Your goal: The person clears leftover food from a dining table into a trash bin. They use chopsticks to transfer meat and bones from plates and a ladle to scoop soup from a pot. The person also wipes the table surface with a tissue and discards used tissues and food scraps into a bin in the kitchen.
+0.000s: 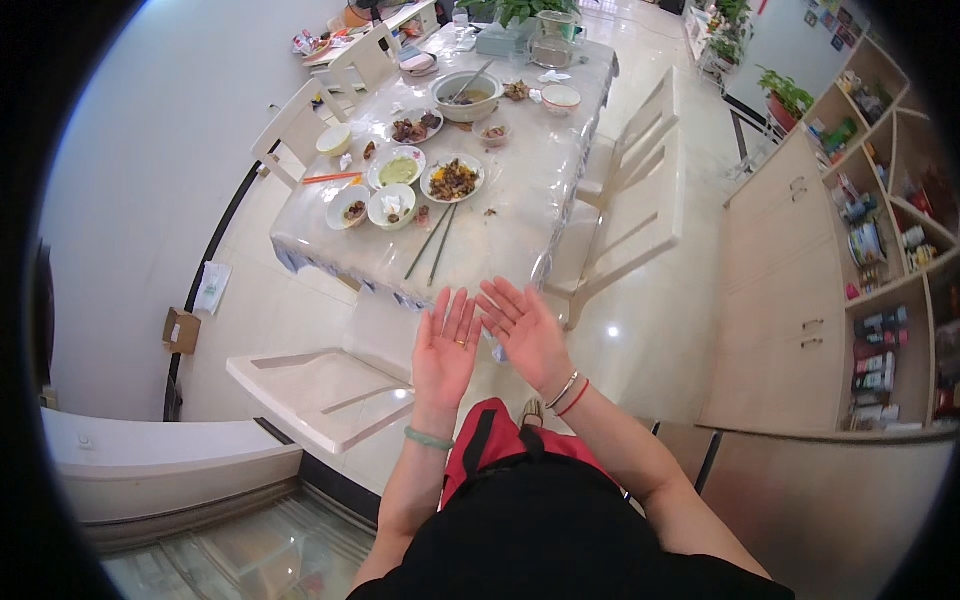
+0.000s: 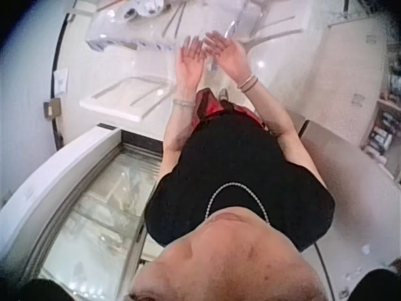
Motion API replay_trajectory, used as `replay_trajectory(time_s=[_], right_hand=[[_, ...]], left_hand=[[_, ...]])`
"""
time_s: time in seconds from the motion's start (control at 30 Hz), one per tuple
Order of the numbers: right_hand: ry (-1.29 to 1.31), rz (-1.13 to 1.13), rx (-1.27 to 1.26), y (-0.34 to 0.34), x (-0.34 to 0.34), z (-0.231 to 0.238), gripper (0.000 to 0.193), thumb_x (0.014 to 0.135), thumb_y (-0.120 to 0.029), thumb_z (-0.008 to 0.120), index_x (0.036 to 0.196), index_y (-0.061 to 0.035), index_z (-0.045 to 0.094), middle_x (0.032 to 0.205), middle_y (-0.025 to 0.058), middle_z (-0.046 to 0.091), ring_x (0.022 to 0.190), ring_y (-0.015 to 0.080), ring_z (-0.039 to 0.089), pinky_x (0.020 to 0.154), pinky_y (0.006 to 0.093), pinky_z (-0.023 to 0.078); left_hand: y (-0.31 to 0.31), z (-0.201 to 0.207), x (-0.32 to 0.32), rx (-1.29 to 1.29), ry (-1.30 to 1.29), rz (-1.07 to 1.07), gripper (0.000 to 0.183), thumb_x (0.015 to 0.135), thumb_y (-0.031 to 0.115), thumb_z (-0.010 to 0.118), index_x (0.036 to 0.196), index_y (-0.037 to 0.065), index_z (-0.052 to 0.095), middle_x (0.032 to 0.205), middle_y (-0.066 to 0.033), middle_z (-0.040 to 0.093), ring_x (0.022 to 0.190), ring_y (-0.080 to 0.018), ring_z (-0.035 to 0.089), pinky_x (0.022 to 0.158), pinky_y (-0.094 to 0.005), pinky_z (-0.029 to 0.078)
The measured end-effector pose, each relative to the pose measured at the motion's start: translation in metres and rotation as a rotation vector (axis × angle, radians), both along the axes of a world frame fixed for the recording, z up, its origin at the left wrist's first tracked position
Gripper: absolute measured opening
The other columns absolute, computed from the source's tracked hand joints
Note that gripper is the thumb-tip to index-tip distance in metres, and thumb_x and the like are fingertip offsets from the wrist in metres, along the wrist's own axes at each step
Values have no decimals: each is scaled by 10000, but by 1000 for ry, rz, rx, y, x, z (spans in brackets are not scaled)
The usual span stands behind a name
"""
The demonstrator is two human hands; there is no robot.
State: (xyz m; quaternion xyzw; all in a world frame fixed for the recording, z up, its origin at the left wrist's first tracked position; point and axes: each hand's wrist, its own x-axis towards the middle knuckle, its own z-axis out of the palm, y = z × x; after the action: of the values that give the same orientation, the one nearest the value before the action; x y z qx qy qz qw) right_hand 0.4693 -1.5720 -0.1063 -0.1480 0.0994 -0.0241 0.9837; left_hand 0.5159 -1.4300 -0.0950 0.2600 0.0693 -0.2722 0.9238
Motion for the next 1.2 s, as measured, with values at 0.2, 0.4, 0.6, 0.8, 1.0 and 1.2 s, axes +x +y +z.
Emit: replay_trajectory(time_s=[0.2, 0.4, 0.6, 0.8, 1.0, 1.2], right_hand=[[59, 37, -21, -28, 77, -17, 503, 1012, -391, 401, 1352, -24, 446, 1389, 120, 491, 1272, 252, 471, 1067, 390, 365], [128, -21, -27, -56, 157, -41, 495, 1012, -363, 406, 1358, -11, 438, 1404, 142, 470, 1295, 282, 445, 1084, 409, 355], [217, -69, -40, -74, 235, -62, 498, 1010, -376, 409, 1356, -19, 434, 1391, 125, 485, 1281, 255, 457, 1067, 390, 359], [296, -66, -38, -78, 288, -82, 489, 1011, -369, 410, 1351, -19, 442, 1382, 124, 492, 1279, 257, 459, 1065, 393, 364], [370, -33, -24, -92, 321, -100, 485, 1010, -372, 414, 1340, -18, 457, 1380, 127, 493, 1273, 263, 464, 1052, 390, 376], [357, -13, -6, -120, 358, -101, 485, 1010, -369, 417, 1341, -16, 457, 1386, 129, 485, 1275, 260, 459, 1054, 388, 374]], left_hand=[[-25, -21, 71, -23, 14, 24, 438, 1033, 327, 362, 1400, 94, 422, 1426, -116, 447, 1344, -238, 381, 1115, -388, 303], [-54, -45, 159, 7, 106, -30, 437, 1025, 325, 395, 1388, 85, 431, 1397, -114, 464, 1312, -225, 405, 1096, -385, 326], [-80, -63, 245, 121, 113, -91, 439, 1021, 317, 410, 1390, 81, 425, 1371, -104, 476, 1277, -217, 427, 1086, -387, 343], [-83, -83, 296, 143, 172, -74, 443, 1019, 297, 419, 1397, 67, 411, 1361, -105, 480, 1269, -219, 433, 1084, -389, 350], [-96, -102, 325, 170, 247, -42, 423, 1022, 285, 409, 1387, 72, 428, 1373, -102, 474, 1267, -215, 436, 1083, -387, 350], [-123, -108, 358, 151, 216, -17, 427, 1022, 292, 411, 1389, 73, 425, 1376, -102, 471, 1267, -214, 439, 1080, -386, 351]])
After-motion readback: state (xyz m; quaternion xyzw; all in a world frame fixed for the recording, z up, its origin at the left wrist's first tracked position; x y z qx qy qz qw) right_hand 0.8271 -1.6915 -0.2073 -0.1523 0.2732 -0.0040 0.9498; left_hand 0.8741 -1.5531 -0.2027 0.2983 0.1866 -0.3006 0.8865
